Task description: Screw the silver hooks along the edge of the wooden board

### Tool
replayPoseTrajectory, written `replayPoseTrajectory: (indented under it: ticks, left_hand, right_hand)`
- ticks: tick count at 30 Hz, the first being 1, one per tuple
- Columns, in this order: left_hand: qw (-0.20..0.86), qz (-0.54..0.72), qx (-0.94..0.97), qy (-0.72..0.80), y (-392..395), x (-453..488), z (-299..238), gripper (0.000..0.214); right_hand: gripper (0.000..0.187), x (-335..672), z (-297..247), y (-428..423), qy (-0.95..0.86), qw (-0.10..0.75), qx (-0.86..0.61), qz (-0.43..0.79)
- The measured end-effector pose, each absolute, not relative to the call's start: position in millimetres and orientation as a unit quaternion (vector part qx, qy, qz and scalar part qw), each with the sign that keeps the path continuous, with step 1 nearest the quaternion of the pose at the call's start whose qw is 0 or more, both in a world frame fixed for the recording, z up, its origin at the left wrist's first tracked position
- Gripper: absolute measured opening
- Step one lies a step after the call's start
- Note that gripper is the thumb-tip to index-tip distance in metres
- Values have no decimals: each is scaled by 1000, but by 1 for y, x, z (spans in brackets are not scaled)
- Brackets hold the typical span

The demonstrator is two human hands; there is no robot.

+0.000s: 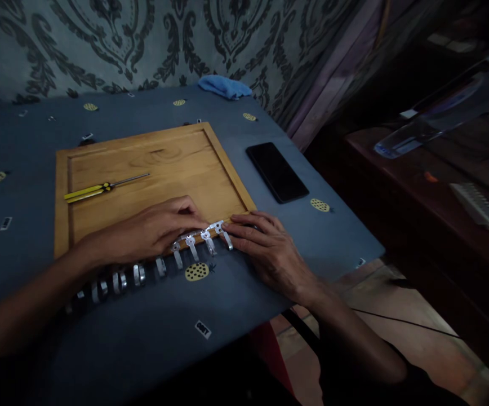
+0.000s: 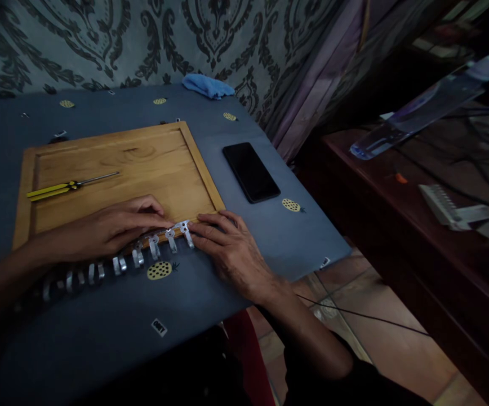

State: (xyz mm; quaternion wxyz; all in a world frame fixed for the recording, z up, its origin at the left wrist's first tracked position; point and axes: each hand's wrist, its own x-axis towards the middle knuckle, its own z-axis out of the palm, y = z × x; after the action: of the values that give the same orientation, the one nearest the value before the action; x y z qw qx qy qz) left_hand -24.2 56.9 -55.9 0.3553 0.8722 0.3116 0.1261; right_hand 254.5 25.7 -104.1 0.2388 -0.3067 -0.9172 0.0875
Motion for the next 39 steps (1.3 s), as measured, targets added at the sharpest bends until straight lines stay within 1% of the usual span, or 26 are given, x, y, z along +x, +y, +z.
replayPoseTrajectory:
  ticks: [3, 10, 14, 18, 28, 39]
  left_hand:
    - [355, 123, 874, 308, 57, -25, -56, 35]
    - [344, 114, 883, 300, 59, -26, -56, 36]
    - [343, 112, 886, 292, 60, -26, -55, 36]
    - [337, 106, 889, 293, 59, -27, -56, 37]
    - [371, 108, 865, 321, 57, -24, -57, 38]
    - [326, 82, 886, 319, 54, -22, -62, 36]
  right_hand:
    - [32, 254, -103, 26, -919, 239, -304, 80]
    - [37, 253, -103, 25, -916, 233, -316, 84]
    - [33, 252, -103, 25, -913, 247, -314, 77]
    - [34, 251, -102, 24, -912, 244, -321, 80]
    - [30, 252, -104, 24, -913, 247, -315, 72]
    - [32, 251, -104, 24, -909, 258, -318, 78]
